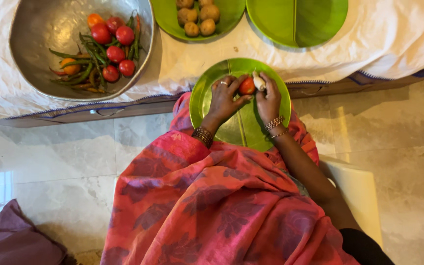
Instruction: The person sits on a chair and peels tomatoes one at a time using a small knife. They place the peeled tomatoes on a green plate while the peels fall into a separate bowl. The person continues this process for several tomatoes throughout the clip.
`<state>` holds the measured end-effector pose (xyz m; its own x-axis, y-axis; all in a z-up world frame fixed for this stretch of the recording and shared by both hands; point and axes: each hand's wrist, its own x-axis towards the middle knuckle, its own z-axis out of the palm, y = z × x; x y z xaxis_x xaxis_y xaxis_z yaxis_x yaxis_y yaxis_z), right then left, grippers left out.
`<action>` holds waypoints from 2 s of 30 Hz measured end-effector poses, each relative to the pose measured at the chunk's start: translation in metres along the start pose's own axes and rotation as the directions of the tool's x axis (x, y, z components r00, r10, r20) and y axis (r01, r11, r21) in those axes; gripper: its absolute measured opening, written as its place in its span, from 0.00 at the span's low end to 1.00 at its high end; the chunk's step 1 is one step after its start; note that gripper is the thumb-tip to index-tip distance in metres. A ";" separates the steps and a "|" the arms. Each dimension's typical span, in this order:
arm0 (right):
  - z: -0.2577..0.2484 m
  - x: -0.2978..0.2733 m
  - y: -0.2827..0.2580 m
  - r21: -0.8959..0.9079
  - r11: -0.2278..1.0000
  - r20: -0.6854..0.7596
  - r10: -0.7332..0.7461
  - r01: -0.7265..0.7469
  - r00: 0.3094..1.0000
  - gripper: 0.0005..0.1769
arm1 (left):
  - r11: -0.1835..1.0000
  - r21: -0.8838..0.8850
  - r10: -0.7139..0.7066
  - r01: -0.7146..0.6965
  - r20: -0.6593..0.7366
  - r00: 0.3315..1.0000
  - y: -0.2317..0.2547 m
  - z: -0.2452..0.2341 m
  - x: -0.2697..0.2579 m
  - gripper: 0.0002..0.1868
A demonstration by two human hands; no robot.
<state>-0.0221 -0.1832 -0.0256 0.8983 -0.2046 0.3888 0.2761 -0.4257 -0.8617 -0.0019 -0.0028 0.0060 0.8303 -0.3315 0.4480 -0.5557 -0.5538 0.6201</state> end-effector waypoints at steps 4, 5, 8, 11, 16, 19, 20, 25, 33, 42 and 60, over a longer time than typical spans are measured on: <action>0.005 -0.005 -0.026 -0.108 0.958 0.089 -0.256 0.265 0.962 0.27 | 0.999 -0.024 -0.042 0.042 0.018 0.999 -0.013 0.009 -0.003 0.34; 0.005 -0.006 -0.032 -0.152 0.925 0.126 -0.330 0.347 0.936 0.26 | 0.998 -0.032 -0.050 0.051 0.022 0.998 -0.018 0.011 -0.004 0.34; 0.007 -0.005 -0.041 -0.216 0.845 0.205 -0.451 0.489 0.869 0.21 | 0.996 0.065 -0.060 0.057 0.056 0.997 -0.026 0.019 -0.004 0.28; 0.008 -0.002 -0.034 -0.123 0.918 0.159 -0.358 0.378 0.920 0.19 | 0.997 0.003 -0.078 0.078 0.112 0.991 -0.025 0.017 -0.005 0.23; 0.011 0.003 0.000 0.325 0.940 0.100 0.070 -0.099 0.993 0.18 | 1.000 -0.029 0.014 -0.011 0.088 0.996 -0.011 0.003 -0.001 0.32; 0.011 0.001 0.009 0.191 0.980 0.089 0.041 -0.057 0.995 0.19 | 0.999 -0.031 0.016 -0.014 0.090 0.996 -0.007 -0.002 0.000 0.34; 0.011 0.000 0.007 0.209 0.977 0.087 0.031 -0.049 0.996 0.18 | 0.999 -0.032 0.007 -0.004 0.091 0.996 -0.007 -0.002 0.000 0.35; 0.012 0.002 -0.021 -0.082 0.965 0.121 -0.239 0.250 0.963 0.18 | 0.998 0.058 -0.018 0.013 0.078 0.997 -0.017 0.015 0.000 0.29; 0.009 0.003 -0.042 -0.114 0.886 0.192 -0.425 0.450 0.885 0.18 | 0.989 0.146 -0.033 0.016 0.118 0.992 -0.029 0.025 -0.003 0.26; 0.014 0.004 0.000 0.297 0.953 0.090 0.031 -0.057 0.995 0.17 | 0.998 0.068 -0.010 0.012 -0.031 0.999 -0.002 0.005 0.000 0.35; 0.009 0.005 -0.010 0.118 0.992 0.122 -0.055 0.041 0.991 0.16 | 0.996 0.077 -0.052 0.049 0.029 0.998 -0.009 0.009 -0.002 0.34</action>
<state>-0.0170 -0.1719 -0.0180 0.9166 -0.0715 0.3933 0.3511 -0.3264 -0.8776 0.0021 -0.0035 -0.0062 0.8589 -0.3243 0.3964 -0.5090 -0.6266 0.5901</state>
